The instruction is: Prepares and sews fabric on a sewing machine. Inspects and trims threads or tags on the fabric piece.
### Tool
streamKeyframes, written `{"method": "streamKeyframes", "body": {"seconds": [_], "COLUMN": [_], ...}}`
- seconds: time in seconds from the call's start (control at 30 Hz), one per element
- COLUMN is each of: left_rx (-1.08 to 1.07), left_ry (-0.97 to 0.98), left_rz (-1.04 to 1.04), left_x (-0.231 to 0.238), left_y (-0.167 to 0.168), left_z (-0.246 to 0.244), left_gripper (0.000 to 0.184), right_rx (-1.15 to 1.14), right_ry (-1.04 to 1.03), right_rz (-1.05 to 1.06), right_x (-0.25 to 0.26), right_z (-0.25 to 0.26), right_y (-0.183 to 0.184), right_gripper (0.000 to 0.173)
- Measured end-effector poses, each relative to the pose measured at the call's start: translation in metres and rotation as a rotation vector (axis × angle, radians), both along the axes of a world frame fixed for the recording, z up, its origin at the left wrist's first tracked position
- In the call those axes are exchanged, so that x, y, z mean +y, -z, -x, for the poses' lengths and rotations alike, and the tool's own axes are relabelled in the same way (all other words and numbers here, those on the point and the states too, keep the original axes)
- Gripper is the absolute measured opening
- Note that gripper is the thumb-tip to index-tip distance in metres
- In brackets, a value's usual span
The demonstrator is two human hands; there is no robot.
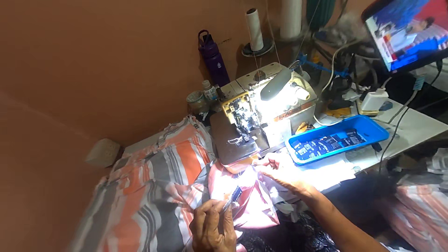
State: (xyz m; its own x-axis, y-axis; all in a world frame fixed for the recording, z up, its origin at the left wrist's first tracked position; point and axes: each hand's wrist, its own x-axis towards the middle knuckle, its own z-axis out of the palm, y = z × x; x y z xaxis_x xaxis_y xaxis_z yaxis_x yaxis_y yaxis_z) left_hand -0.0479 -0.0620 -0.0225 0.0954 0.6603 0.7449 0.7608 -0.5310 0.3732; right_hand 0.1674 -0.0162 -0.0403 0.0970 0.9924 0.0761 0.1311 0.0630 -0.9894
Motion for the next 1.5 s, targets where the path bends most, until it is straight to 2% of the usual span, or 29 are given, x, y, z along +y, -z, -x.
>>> {"method": "streamKeyframes", "body": {"seconds": [0.1,0.23,0.33,0.37,0.4,0.47,0.5,0.57,0.63,0.7,0.8,0.83,0.9,0.93,0.97,1.07,1.17,1.27,1.33,1.37,1.43,1.5], "left_rx": [0.001,-0.006,-0.031,-0.051,-0.083,-0.194,-0.268,-0.343,-0.262,-0.144,0.053,0.086,0.014,-0.05,-0.118,-0.283,-0.488,-0.496,-0.403,-0.323,-0.218,-0.311], "left_ry": [-0.008,0.006,0.065,0.088,0.118,0.199,0.241,0.359,0.435,0.417,0.398,0.371,0.338,0.299,0.277,0.221,0.119,-0.035,-0.146,-0.217,-0.277,-0.217], "left_rz": [0.007,-0.02,-0.043,-0.044,-0.036,0.003,0.018,0.018,0.01,0.047,0.056,0.065,0.125,0.149,0.162,0.145,0.098,0.127,0.209,0.222,0.163,0.029], "left_x": [0.0,0.01,0.021,0.023,0.024,0.021,0.017,0.002,-0.016,-0.036,-0.054,-0.064,-0.085,-0.094,-0.1,-0.115,-0.131,-0.139,-0.146,-0.151,-0.17,-0.203], "left_y": [-0.003,-0.011,-0.022,-0.027,-0.032,-0.05,-0.063,-0.095,-0.128,-0.153,-0.165,-0.173,-0.185,-0.186,-0.182,-0.164,-0.156,-0.147,-0.133,-0.125,-0.114,-0.118], "left_z": [0.002,0.005,0.007,0.008,0.011,0.022,0.031,0.064,0.112,0.165,0.237,0.235,0.214,0.204,0.2,0.205,0.202,0.201,0.204,0.209,0.222,0.236], "left_gripper": [0.019,0.019,0.019,0.02,0.021,0.021,0.016,0.008,0.015,0.013,0.013,0.015,0.01,0.006,0.01,0.029,0.043,0.053,0.047,0.036,0.022,0.016], "right_rx": [-0.035,-0.059,-0.313,-0.401,-0.468,-0.472,-0.397,-0.089,0.088,0.009,-0.318,-0.408,-0.494,-0.521,-0.548,-0.546,-0.491,-0.443,-0.391,-0.345,-0.232,-0.154], "right_ry": [0.071,0.279,0.199,0.142,0.077,0.002,0.005,-0.026,-0.04,0.001,0.161,0.229,0.324,0.347,0.349,0.3,0.29,0.262,0.199,0.153,0.012,-0.166], "right_rz": [-0.053,-0.137,-0.008,0.051,0.115,0.15,0.065,-0.225,-0.512,-0.734,-1.017,-1.1,-1.224,-1.237,-1.229,-1.205,-1.29,-1.331,-1.353,-1.362,-1.333,-1.175], "right_x": [-0.011,-0.029,-0.058,-0.064,-0.069,-0.071,-0.071,-0.067,-0.059,-0.055,-0.051,-0.044,-0.028,-0.023,-0.021,-0.025,-0.035,-0.049,-0.06,-0.067,-0.079,-0.085], "right_z": [0.0,0.006,0.02,0.025,0.03,0.035,0.036,0.037,0.031,0.021,0.024,0.031,0.047,0.055,0.061,0.079,0.101,0.117,0.125,0.128,0.129,0.122], "right_y": [-0.006,-0.003,0.004,0.006,0.005,0.001,-0.001,-0.016,-0.055,-0.107,-0.182,-0.201,-0.232,-0.244,-0.254,-0.274,-0.286,-0.301,-0.31,-0.312,-0.314,-0.312], "right_gripper": [0.01,0.01,0.044,0.05,0.048,0.033,0.027,0.014,0.008,0.009,0.01,0.012,0.017,0.019,0.021,0.024,0.024,0.027,0.025,0.024,0.022,0.024]}}
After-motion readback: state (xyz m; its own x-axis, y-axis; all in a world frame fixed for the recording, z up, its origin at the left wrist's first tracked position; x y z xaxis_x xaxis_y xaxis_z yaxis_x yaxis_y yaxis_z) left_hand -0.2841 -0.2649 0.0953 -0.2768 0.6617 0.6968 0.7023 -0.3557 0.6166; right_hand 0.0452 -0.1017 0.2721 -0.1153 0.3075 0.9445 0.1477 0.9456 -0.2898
